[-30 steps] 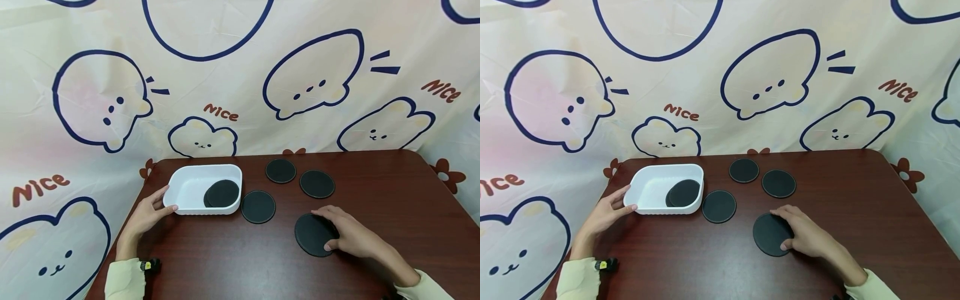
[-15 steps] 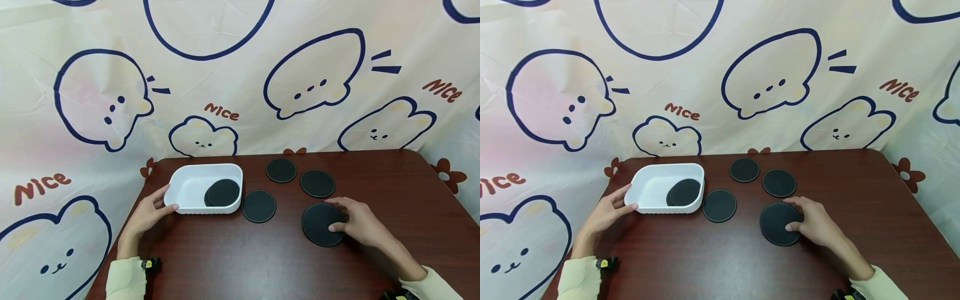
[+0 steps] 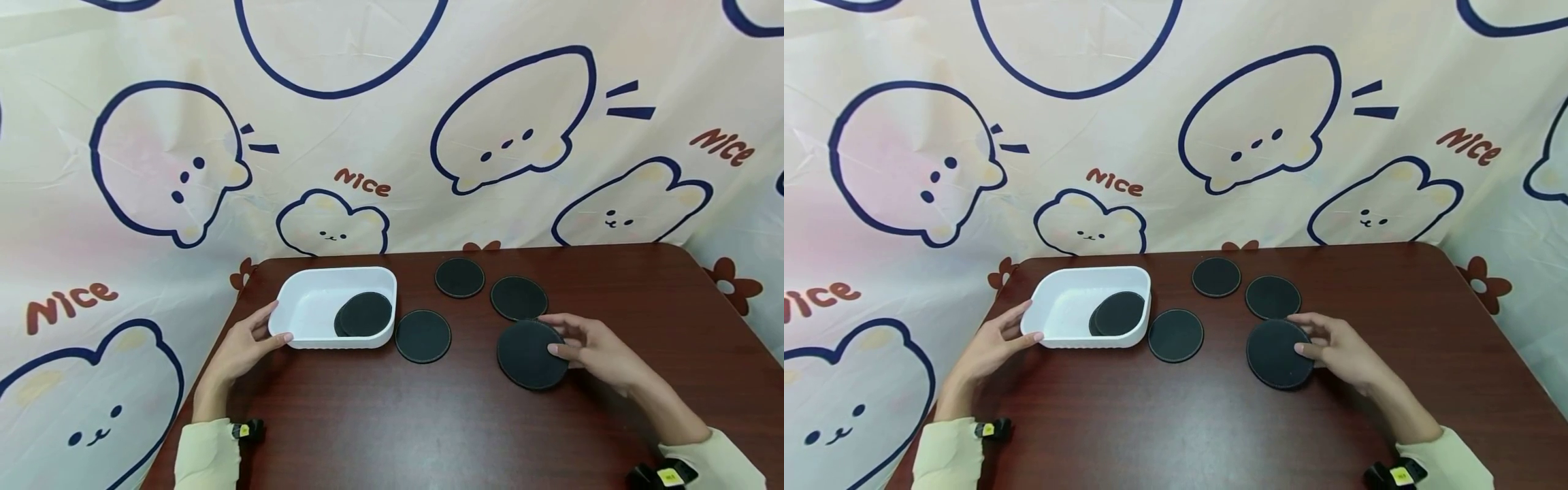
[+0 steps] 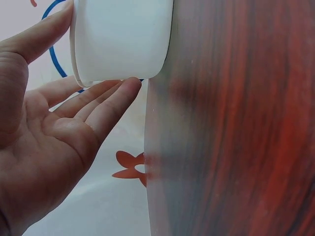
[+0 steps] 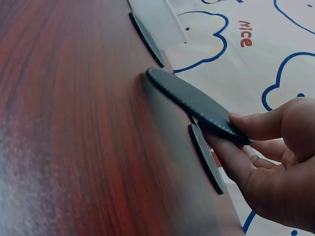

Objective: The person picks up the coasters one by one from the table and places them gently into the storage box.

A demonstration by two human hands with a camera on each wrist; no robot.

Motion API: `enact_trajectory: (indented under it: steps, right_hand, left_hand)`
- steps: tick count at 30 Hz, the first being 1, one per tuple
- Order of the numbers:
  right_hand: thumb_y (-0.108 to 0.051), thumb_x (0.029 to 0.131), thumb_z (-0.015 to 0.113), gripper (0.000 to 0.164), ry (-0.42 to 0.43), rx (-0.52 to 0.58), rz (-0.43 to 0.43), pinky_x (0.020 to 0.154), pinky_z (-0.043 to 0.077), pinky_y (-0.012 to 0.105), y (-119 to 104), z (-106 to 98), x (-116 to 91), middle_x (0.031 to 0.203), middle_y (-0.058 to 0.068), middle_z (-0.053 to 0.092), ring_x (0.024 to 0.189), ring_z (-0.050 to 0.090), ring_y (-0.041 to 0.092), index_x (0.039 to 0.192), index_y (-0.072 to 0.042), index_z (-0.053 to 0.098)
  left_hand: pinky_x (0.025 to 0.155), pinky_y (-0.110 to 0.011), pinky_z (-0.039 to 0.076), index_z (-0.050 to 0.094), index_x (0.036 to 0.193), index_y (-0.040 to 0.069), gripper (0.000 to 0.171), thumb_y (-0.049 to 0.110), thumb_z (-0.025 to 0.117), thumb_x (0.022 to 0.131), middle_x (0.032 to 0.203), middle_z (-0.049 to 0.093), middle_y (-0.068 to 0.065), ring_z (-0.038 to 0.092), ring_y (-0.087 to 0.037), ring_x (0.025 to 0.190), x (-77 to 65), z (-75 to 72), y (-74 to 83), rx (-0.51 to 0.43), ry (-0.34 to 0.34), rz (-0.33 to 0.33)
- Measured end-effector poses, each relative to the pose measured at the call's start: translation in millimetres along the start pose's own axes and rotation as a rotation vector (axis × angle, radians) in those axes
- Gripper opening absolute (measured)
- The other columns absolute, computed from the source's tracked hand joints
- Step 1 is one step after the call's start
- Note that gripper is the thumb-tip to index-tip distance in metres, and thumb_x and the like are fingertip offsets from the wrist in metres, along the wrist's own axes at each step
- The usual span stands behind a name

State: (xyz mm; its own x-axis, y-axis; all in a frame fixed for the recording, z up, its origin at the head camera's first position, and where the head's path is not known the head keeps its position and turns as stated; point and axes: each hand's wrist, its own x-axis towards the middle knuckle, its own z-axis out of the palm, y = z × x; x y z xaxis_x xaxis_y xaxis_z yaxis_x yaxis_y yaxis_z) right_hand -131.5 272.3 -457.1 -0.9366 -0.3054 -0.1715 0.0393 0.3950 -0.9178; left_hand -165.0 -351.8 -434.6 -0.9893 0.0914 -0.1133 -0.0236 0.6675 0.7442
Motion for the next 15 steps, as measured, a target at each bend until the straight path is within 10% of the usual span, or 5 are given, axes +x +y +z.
enact_trajectory:
  steps: [5, 15]
  right_hand:
    - [-0.017, 0.107, 0.066, 0.067, 0.000, 0.087, 0.041, 0.083, 0.066, 0.035, 0, -7, 0, 0.157, 0.032, 0.048, 0.104, 0.072, 0.009, 0.165, -0.001, 0.036]
    - [-0.007, 0.110, 0.060, 0.050, 0.011, 0.418, -0.015, 0.088, 0.066, 0.027, 4, -36, -1, 0.126, -0.016, 0.075, 0.109, 0.077, 0.006, 0.158, -0.013, 0.050]
  left_hand:
    - [0.112, -0.055, 0.048, 0.026, 0.170, 0.005, 0.095, 0.037, 0.080, 0.099, 0.167, 0.040, -0.032, 0.053, -0.048, 0.146, 1.1, 0.3, 0.9, -0.005, -0.002, -0.005]
    - [0.112, -0.053, 0.048, 0.026, 0.170, 0.005, 0.092, 0.032, 0.079, 0.100, 0.166, 0.041, -0.031, 0.055, -0.047, 0.145, 0.7, 0.1, -0.5, -0.023, -0.003, 0.003]
